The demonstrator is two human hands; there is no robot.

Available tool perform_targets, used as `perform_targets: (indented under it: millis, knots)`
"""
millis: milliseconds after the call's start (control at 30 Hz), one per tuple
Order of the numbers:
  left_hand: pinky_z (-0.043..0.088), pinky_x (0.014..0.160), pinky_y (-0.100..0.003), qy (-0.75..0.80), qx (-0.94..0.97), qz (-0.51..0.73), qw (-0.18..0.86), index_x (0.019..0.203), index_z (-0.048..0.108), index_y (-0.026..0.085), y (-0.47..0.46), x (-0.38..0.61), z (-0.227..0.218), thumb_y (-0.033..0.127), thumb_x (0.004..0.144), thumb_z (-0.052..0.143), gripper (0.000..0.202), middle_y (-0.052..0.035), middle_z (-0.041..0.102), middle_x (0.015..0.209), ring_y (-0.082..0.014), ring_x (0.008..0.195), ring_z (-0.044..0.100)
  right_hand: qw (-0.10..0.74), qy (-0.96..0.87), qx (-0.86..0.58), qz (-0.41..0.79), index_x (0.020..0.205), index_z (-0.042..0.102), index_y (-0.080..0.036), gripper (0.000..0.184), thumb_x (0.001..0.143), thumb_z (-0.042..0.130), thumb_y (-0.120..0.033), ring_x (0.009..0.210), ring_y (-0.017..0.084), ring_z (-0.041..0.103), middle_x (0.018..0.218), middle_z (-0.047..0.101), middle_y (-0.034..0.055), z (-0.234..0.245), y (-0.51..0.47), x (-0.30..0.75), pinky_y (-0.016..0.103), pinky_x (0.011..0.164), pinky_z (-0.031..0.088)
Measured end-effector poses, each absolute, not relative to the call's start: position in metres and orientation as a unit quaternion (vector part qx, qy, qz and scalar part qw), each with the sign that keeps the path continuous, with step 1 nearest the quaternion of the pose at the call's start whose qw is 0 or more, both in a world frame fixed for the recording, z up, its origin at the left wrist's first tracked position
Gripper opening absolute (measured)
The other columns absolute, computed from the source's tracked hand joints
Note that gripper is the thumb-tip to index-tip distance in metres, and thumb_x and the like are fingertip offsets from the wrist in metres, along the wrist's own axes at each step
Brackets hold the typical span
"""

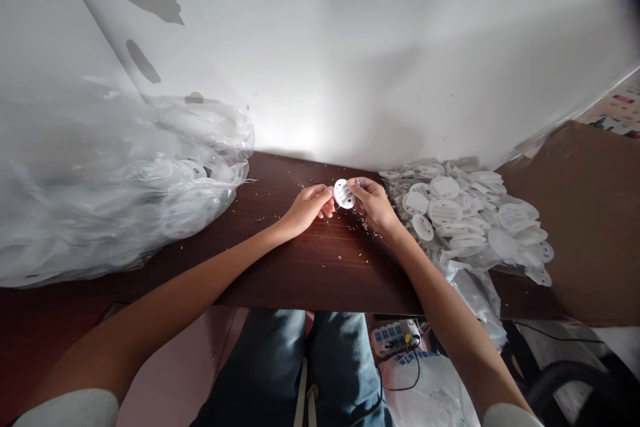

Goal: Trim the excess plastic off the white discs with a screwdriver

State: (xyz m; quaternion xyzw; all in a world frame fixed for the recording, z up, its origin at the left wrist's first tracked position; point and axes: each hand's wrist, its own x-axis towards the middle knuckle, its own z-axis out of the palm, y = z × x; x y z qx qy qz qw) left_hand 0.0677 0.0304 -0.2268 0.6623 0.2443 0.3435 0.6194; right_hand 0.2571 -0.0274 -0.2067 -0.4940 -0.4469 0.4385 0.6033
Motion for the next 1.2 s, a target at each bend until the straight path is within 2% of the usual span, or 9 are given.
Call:
perform_targets:
  millis: [200, 367, 500, 600, 667, 733, 867, 967, 1200]
  knots:
    - [0.044, 0.054, -0.022, 0.258, 0.609, 0.362, 0.657, 0.080, 0.061, 0.019, 0.031, 0.067, -0.222, 0.054, 0.094, 0.071, 0.039, -0.0026, 0.066, 0.075, -0.0093, 0.062, 0.059, 0.607, -0.454, -0.499, 0.420, 0.090, 0.068, -0.019, 0.047, 0.077, 0.087, -0.060, 0.047, 0.007, 0.025, 0.055, 0.039, -0.0091, -0.209, -0.027, 0.258, 0.026, 0.045, 0.021]
    - [0.047, 0.056, -0.024, 0.229, 0.691, 0.395, 0.560, 0.078, 0.063, 0.019, 0.031, 0.062, -0.220, 0.047, 0.099, 0.066, 0.035, -0.0028, 0.066, 0.073, -0.0104, 0.061, 0.058, 0.627, -0.426, -0.498, 0.422, 0.088, 0.068, -0.019, 0.043, 0.076, 0.089, -0.055, 0.048, 0.007, 0.025, 0.056, 0.037, -0.0091, -0.203, -0.029, 0.263, 0.025, 0.045, 0.022]
    - [0.057, 0.068, -0.027, 0.218, 0.745, 0.451, 0.442, 0.106, 0.065, 0.018, 0.036, 0.061, -0.225, 0.040, 0.096, 0.071, 0.024, -0.0078, 0.074, 0.103, -0.0137, 0.079, 0.069, 0.590, -0.387, -0.496, 0.506, 0.080, 0.059, -0.020, 0.046, 0.068, 0.094, -0.047, 0.049, 0.005, 0.019, 0.061, 0.045, -0.0081, -0.192, -0.031, 0.268, 0.025, 0.043, 0.015]
    - [0.061, 0.082, -0.033, 0.211, 0.802, 0.469, 0.305, 0.132, 0.058, 0.021, 0.040, 0.058, -0.227, 0.029, 0.088, 0.080, 0.050, -0.0116, 0.071, 0.128, -0.0182, 0.098, 0.072, 0.545, -0.377, -0.500, 0.557, 0.076, 0.056, -0.020, 0.048, 0.066, 0.095, -0.046, 0.049, 0.005, 0.018, 0.060, 0.045, -0.0082, -0.190, -0.033, 0.267, 0.025, 0.042, 0.012]
    - [0.061, 0.094, -0.039, 0.182, 0.844, 0.458, 0.212, 0.139, 0.055, 0.022, 0.041, 0.055, -0.225, 0.024, 0.087, 0.081, 0.058, -0.0123, 0.069, 0.133, -0.0220, 0.109, 0.072, 0.527, -0.388, -0.497, 0.570, 0.078, 0.060, -0.019, 0.045, 0.067, 0.094, -0.046, 0.049, 0.004, 0.022, 0.061, 0.047, -0.0069, -0.193, -0.034, 0.264, 0.024, 0.041, 0.013]
    - [0.059, 0.100, -0.043, 0.145, 0.875, 0.439, 0.140, 0.133, 0.060, 0.022, 0.041, 0.052, -0.222, 0.020, 0.089, 0.078, 0.048, -0.0106, 0.072, 0.128, -0.0240, 0.113, 0.071, 0.512, -0.399, -0.495, 0.577, 0.081, 0.065, -0.017, 0.042, 0.069, 0.093, -0.046, 0.048, 0.004, 0.024, 0.062, 0.049, -0.0057, -0.198, -0.034, 0.260, 0.023, 0.041, 0.014]
    - [0.060, 0.092, -0.040, 0.116, 0.902, 0.413, 0.052, 0.108, 0.069, 0.022, 0.041, 0.051, -0.220, 0.015, 0.092, 0.071, 0.018, -0.0062, 0.076, 0.108, -0.0229, 0.101, 0.073, 0.491, -0.403, -0.500, 0.589, 0.072, 0.061, -0.018, 0.040, 0.070, 0.091, -0.045, 0.047, 0.005, 0.022, 0.056, 0.040, -0.0072, -0.205, -0.034, 0.257, 0.022, 0.040, 0.015]
    - [0.060, 0.087, -0.039, 0.104, 0.908, 0.406, 0.016, 0.106, 0.069, 0.021, 0.043, 0.051, -0.222, 0.013, 0.091, 0.069, 0.018, -0.0063, 0.076, 0.105, -0.0227, 0.096, 0.073, 0.484, -0.406, -0.503, 0.589, 0.066, 0.055, -0.020, 0.043, 0.070, 0.091, -0.044, 0.047, 0.005, 0.022, 0.053, 0.036, -0.0077, -0.206, -0.034, 0.257, 0.021, 0.040, 0.014]
    - [0.059, 0.087, -0.038, 0.069, 0.935, 0.347, -0.023, 0.105, 0.072, 0.022, 0.050, 0.048, -0.222, 0.017, 0.096, 0.066, 0.012, -0.0072, 0.077, 0.107, -0.0223, 0.095, 0.073, 0.467, -0.419, -0.524, 0.576, 0.065, 0.055, -0.020, 0.040, 0.075, 0.086, -0.044, 0.045, 0.006, 0.026, 0.055, 0.046, -0.0041, -0.212, -0.033, 0.258, 0.020, 0.037, 0.016]
